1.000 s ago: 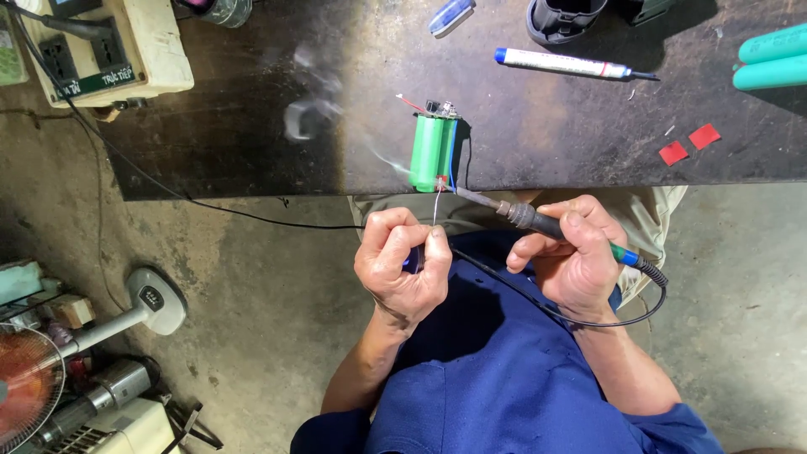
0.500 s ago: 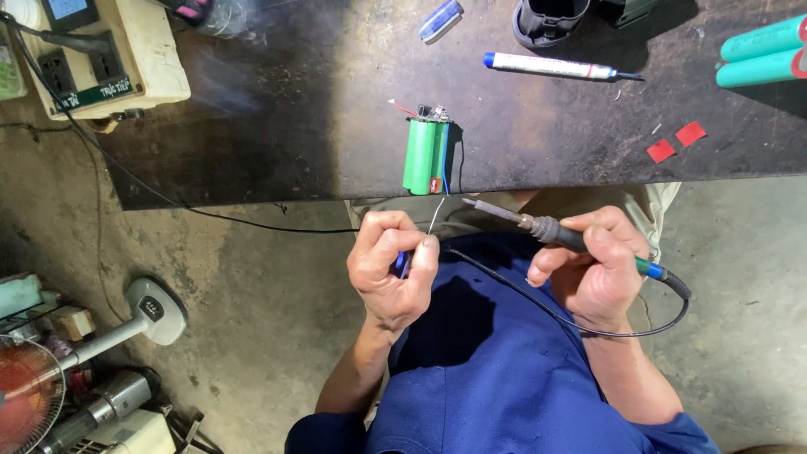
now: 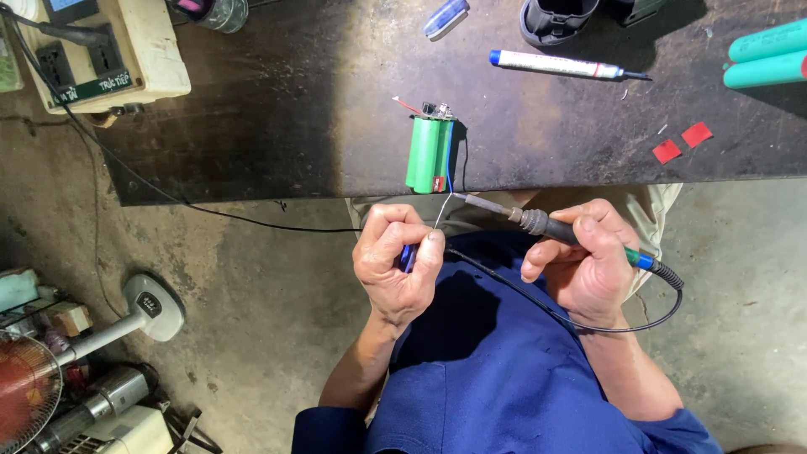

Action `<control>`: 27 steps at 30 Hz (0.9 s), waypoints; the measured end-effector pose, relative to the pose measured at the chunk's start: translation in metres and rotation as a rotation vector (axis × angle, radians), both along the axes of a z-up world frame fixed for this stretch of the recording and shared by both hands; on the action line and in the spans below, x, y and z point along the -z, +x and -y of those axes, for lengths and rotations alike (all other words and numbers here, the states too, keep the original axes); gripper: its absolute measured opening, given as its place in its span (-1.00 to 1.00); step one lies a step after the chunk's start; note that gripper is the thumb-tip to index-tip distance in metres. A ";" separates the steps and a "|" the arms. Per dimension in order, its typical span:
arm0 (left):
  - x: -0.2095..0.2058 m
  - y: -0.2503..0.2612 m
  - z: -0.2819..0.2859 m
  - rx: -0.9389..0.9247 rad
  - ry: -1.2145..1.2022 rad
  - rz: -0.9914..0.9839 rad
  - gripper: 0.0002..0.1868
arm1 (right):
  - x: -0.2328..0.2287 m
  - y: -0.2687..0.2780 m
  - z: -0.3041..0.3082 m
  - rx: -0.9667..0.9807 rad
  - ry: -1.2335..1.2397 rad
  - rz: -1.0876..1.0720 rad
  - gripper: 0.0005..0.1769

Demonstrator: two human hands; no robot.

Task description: Soldering wires to a BMS board and connecting it to a battery pack

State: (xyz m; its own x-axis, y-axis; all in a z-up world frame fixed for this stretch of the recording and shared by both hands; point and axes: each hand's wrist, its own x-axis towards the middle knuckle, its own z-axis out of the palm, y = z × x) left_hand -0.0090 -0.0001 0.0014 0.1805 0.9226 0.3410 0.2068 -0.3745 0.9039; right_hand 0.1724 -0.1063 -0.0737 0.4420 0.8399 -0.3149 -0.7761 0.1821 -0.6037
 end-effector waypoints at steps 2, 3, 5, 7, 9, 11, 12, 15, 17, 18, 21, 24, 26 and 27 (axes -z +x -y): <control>0.001 0.000 0.000 0.003 -0.003 -0.001 -0.87 | -0.001 -0.001 -0.001 -0.006 -0.006 -0.003 -0.74; 0.001 0.000 0.000 0.003 -0.004 -0.002 -0.87 | 0.000 -0.001 -0.001 -0.006 -0.006 -0.004 -0.74; 0.001 -0.001 0.000 0.004 -0.007 -0.001 -0.87 | 0.001 -0.001 -0.001 -0.012 -0.006 -0.004 -0.74; 0.001 -0.001 0.000 0.006 -0.007 -0.003 -0.87 | 0.000 0.000 -0.001 -0.010 -0.016 -0.002 -0.74; 0.001 -0.001 0.000 0.008 -0.008 -0.005 -0.88 | -0.002 0.000 -0.002 -0.009 -0.025 -0.001 -0.74; 0.000 -0.001 0.000 0.009 -0.007 -0.007 -0.88 | -0.002 0.000 -0.002 -0.007 -0.028 0.002 -0.74; 0.000 0.000 0.000 0.009 -0.007 -0.007 -0.88 | -0.003 -0.001 -0.002 -0.008 -0.028 0.002 -0.74; 0.000 0.000 0.000 0.012 -0.006 -0.002 -0.88 | -0.004 -0.001 -0.003 -0.006 -0.036 0.001 -0.74; -0.001 0.001 -0.001 0.015 -0.007 0.002 -0.87 | -0.004 -0.002 -0.003 -0.004 -0.036 0.009 -0.75; 0.000 0.001 -0.001 0.015 -0.008 0.002 -0.87 | -0.003 -0.001 -0.003 -0.004 -0.036 0.009 -0.75; 0.001 0.001 -0.001 0.003 -0.004 0.003 -0.87 | 0.001 -0.001 -0.003 -0.010 -0.005 -0.001 -0.73; -0.002 -0.001 -0.002 -0.008 -0.002 0.008 -0.87 | 0.001 0.000 0.000 -0.010 0.034 -0.008 -0.74; -0.009 -0.005 -0.005 -0.042 0.052 -0.049 -0.85 | -0.005 0.001 0.002 0.006 0.091 0.023 -0.74; -0.010 -0.012 -0.016 -0.037 0.054 -0.045 -0.85 | -0.008 0.002 0.003 0.011 0.093 0.028 -0.74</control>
